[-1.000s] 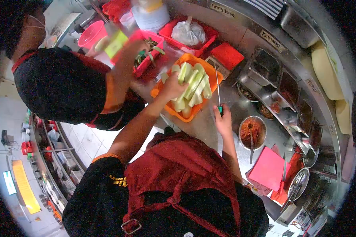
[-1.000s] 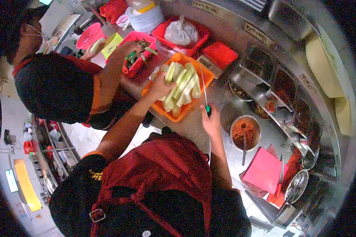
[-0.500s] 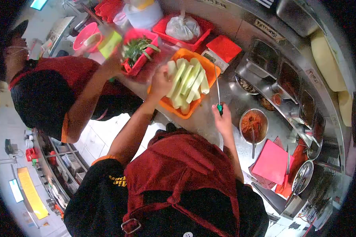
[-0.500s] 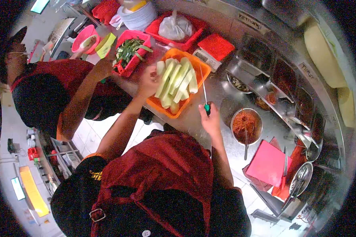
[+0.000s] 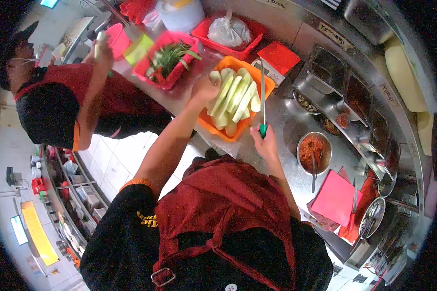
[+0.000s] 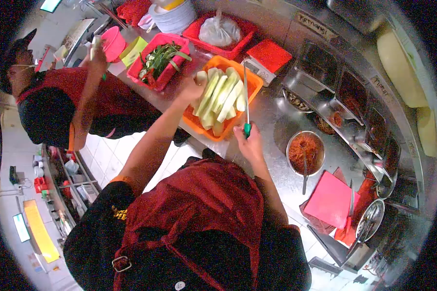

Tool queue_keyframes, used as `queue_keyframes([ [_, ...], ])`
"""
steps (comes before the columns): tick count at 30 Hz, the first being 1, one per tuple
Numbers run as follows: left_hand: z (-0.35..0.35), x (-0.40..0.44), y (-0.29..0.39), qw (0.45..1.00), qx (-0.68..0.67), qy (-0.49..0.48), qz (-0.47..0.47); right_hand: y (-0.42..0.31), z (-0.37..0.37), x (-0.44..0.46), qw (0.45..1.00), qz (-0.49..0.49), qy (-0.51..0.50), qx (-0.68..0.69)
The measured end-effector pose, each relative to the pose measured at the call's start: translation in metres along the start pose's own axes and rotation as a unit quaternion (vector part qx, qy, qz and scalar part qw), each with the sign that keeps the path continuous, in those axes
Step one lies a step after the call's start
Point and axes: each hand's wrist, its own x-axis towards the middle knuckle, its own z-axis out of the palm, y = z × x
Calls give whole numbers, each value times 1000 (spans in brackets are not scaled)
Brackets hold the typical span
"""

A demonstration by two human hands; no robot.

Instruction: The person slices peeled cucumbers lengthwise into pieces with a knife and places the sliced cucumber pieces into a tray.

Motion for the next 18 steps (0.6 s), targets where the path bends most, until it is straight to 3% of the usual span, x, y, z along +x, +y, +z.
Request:
queue_keyframes([
  [3,10,12,-3,998,41,18,34,-10,4,-2,1000,-20,4,-17],
  [9,-34,-13,42,994,56,-83,-38,-29,6,-2,999,-19,-12,-24],
  [11,-35,-15,43,993,-14,-88,-80,-31,7,1,999,-18,-14,-34],
  [15,-35,-29,39,993,-101,-38,-36,-27,11,5,998,-48,-17,-43],
  [18,-45,-46,44,986,-152,53,48,-29,16,9,996,-70,-12,-53],
])
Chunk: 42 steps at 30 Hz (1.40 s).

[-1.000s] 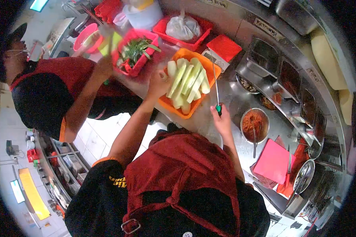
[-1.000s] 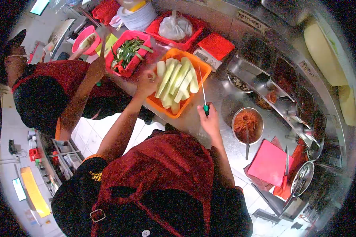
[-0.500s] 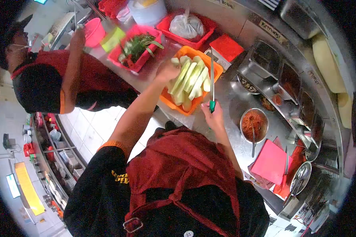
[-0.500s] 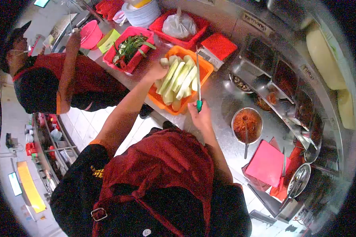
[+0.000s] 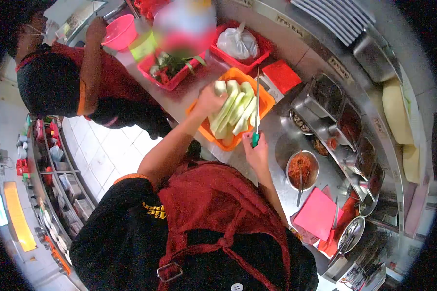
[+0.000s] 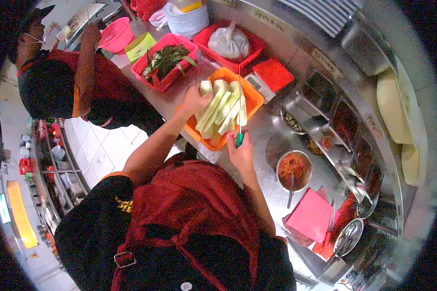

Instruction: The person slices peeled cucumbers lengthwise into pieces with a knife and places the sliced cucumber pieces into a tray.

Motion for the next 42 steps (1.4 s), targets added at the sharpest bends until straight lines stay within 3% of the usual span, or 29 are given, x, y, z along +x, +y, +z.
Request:
queue_keyframes([
  [3,-4,-2,-5,989,-138,21,39,-3,7,6,1000,4,3,-12],
  [10,-17,12,-21,974,-215,60,46,-24,39,12,994,67,27,-88],
  [12,-25,28,-33,963,-218,137,74,-32,49,13,984,89,45,-145],
  [14,-42,40,-37,962,-229,141,57,-32,59,9,971,111,58,-202],
  [15,-54,47,-40,943,-315,106,7,-22,64,8,962,116,70,-238],
  [16,-66,56,-38,914,-398,70,-40,-14,69,7,951,119,83,-274],
  [17,-79,57,-24,835,-542,42,-80,-10,70,6,953,134,83,-258],
  [18,-81,64,-30,834,-545,41,-81,-5,70,5,952,134,84,-261],
  [20,-94,77,-33,664,-712,-62,-220,-13,72,7,969,123,120,-179],
  [21,-105,75,-27,542,-759,-89,-349,-28,67,8,977,89,106,-160],
  [22,-104,80,-30,540,-760,-89,-349,-51,63,12,977,89,106,-162],
  [24,-99,89,-35,515,-781,-181,-301,-84,58,16,990,79,63,-97],
  [25,-102,92,-23,553,-761,-174,-293,-89,57,18,995,55,51,-59],
  [26,-105,97,-7,487,-797,-165,-317,-102,61,20,995,56,56,-59],
  [28,-100,117,1,503,-792,-264,-224,-131,68,25,994,-13,82,73],
  [29,-100,125,15,486,-805,-255,-224,-144,70,34,995,-43,86,27],
  [30,-99,130,30,520,-792,-191,-259,-151,72,40,994,-46,94,24],
  [32,-107,141,56,530,-782,-228,-234,-164,74,50,962,-109,97,-231],
  [33,-109,149,75,561,-745,-197,-303,-176,72,55,989,-78,73,-104],
  [36,-130,148,117,570,-726,-201,-326,-183,69,56,989,-56,75,-115],
  [40,-125,148,134,529,-757,-269,-274,-188,67,55,983,-81,111,-121],
  [42,-128,141,149,507,-759,-275,-304,-189,65,52,981,-73,126,-126],
])
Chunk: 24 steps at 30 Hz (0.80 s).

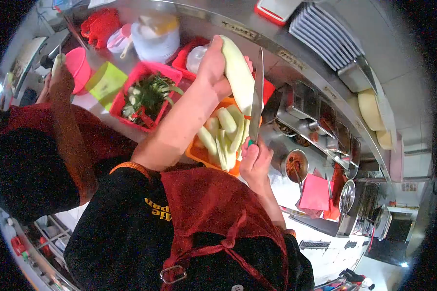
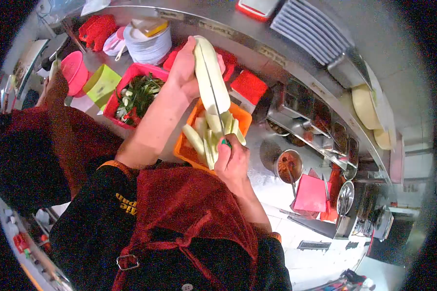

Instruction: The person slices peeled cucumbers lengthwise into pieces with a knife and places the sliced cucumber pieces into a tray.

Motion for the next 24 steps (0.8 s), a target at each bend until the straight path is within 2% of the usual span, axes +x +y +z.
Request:
queue_keyframes([
  [6,6,9,-16,999,34,-31,-15,2,-13,-9,999,-24,38,-14],
  [8,18,-3,-21,998,55,0,-16,4,-15,-12,999,-27,43,-13],
  [14,27,-7,-27,998,60,-15,-2,6,-19,-19,993,-74,84,-36],
  [24,37,-22,-46,998,54,-9,8,4,-31,-33,994,-63,91,-22],
])
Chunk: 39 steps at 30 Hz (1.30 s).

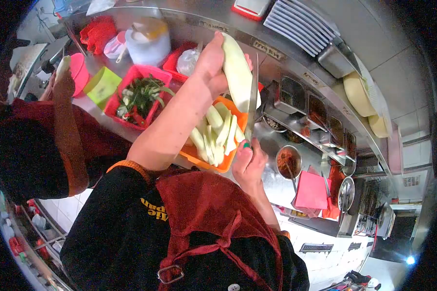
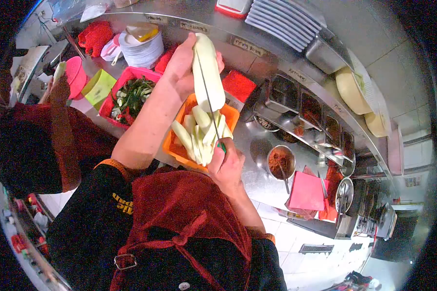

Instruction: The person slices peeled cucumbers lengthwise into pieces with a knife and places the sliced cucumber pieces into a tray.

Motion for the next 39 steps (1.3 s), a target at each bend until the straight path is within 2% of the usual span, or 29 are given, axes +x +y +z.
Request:
queue_keyframes([
  [6,1,-5,-4,1000,-1,-4,-8,0,-6,-5,1000,-14,-3,1],
  [15,5,-12,-9,999,33,-8,13,-3,-17,-15,999,17,-29,13],
  [18,11,-17,-7,1000,21,-12,8,-2,-16,-18,1000,-5,-16,-5],
  [21,15,-20,-4,1000,7,-3,21,0,-14,-22,999,26,-27,3],
  [23,14,-20,1,1000,10,-8,14,1,-10,-23,1000,5,0,0],
  [30,13,-19,21,999,37,-15,16,12,-3,-29,998,-51,-4,-42],
  [32,15,-23,16,995,74,-4,71,13,-2,-31,1000,-22,-19,-11],
  [39,21,-39,10,994,83,20,73,10,0,-24,999,9,-34,17],
])
